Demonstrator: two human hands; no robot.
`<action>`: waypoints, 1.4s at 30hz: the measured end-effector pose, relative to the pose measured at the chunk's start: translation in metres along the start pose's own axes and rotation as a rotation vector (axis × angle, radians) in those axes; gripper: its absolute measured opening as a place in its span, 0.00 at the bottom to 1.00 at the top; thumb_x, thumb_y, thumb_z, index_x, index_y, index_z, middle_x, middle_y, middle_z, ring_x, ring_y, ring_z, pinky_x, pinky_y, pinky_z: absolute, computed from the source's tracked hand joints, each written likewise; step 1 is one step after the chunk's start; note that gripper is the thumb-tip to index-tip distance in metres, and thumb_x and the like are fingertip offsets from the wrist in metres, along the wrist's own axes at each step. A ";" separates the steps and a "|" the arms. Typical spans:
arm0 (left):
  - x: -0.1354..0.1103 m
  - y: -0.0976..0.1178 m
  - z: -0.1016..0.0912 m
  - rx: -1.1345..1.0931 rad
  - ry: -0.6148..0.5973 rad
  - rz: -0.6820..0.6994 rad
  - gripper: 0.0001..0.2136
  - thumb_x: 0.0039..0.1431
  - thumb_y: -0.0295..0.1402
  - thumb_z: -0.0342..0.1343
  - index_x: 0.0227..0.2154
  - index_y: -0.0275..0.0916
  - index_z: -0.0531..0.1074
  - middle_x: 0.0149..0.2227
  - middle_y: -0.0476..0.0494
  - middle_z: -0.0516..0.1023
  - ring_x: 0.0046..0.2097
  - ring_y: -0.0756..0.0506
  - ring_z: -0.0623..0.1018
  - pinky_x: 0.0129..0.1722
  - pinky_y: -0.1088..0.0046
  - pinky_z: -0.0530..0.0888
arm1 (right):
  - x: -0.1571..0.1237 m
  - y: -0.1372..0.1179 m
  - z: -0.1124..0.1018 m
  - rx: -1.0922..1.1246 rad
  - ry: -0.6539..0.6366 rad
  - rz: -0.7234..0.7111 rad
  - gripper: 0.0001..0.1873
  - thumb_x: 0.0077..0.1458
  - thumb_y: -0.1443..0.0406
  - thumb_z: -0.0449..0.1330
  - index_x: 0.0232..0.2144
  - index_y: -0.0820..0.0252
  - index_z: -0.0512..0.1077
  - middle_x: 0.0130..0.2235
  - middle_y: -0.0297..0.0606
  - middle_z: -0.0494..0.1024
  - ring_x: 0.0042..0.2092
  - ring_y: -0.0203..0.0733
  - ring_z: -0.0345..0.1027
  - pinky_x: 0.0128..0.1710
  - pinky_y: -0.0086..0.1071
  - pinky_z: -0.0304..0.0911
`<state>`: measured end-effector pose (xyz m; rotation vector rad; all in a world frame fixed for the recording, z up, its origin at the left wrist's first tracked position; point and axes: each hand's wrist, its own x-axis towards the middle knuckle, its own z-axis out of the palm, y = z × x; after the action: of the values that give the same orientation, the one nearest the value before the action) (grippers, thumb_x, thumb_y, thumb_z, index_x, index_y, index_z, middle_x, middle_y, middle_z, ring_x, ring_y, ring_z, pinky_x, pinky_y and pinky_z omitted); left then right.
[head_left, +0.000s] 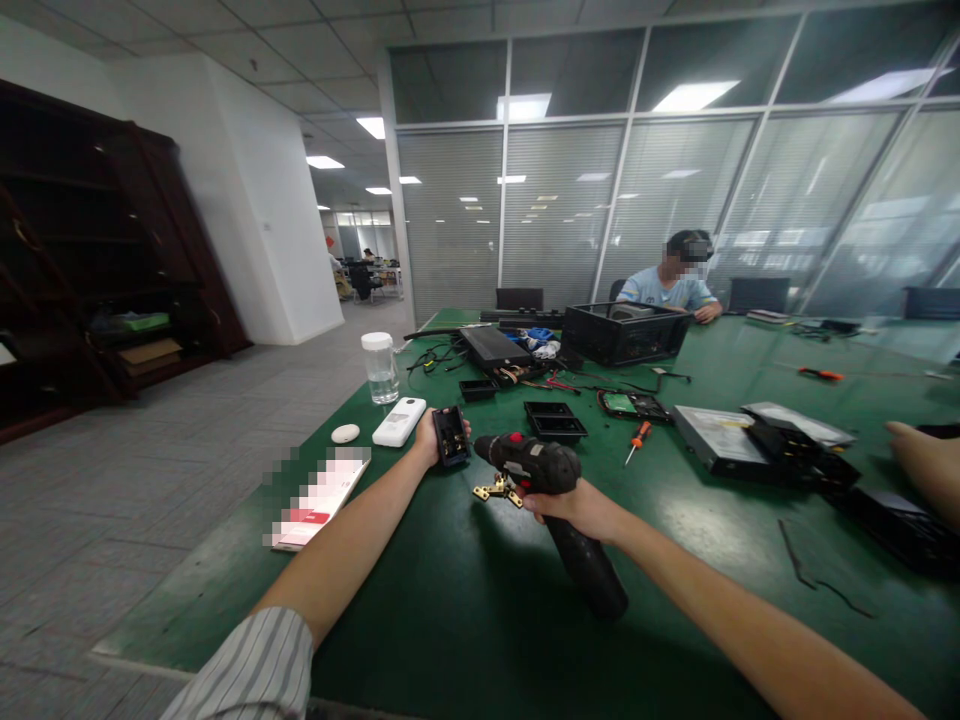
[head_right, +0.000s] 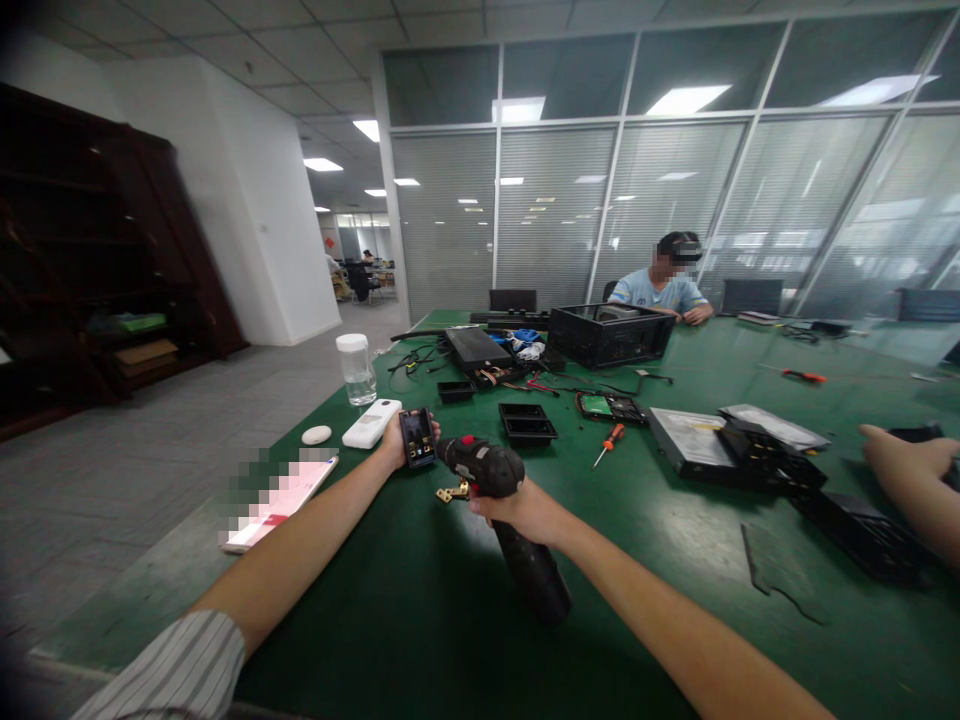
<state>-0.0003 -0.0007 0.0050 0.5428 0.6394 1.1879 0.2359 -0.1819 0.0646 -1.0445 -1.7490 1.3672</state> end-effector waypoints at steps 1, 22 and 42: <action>0.000 0.000 0.000 0.005 -0.001 0.001 0.20 0.58 0.37 0.42 0.37 0.28 0.75 0.28 0.32 0.79 0.28 0.38 0.79 0.26 0.62 0.75 | 0.000 0.000 0.000 -0.004 -0.002 0.001 0.21 0.42 0.53 0.68 0.31 0.61 0.70 0.28 0.33 0.69 0.29 0.36 0.61 0.30 0.32 0.59; -0.001 0.000 0.000 0.053 -0.018 0.031 0.20 0.58 0.38 0.41 0.35 0.28 0.75 0.28 0.31 0.78 0.29 0.38 0.80 0.27 0.61 0.75 | 0.000 0.001 0.000 0.001 0.007 -0.017 0.20 0.43 0.54 0.68 0.33 0.61 0.70 0.29 0.33 0.70 0.29 0.36 0.61 0.29 0.32 0.60; 0.005 -0.001 -0.003 0.034 -0.008 0.019 0.20 0.58 0.38 0.41 0.38 0.27 0.74 0.28 0.32 0.79 0.28 0.38 0.80 0.27 0.61 0.75 | -0.002 -0.002 -0.003 -0.073 -0.019 0.001 0.17 0.47 0.56 0.65 0.34 0.62 0.69 0.29 0.33 0.69 0.30 0.36 0.61 0.31 0.32 0.59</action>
<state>-0.0012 0.0041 0.0012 0.5830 0.6494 1.1935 0.2386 -0.1823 0.0675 -1.0754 -1.8245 1.3264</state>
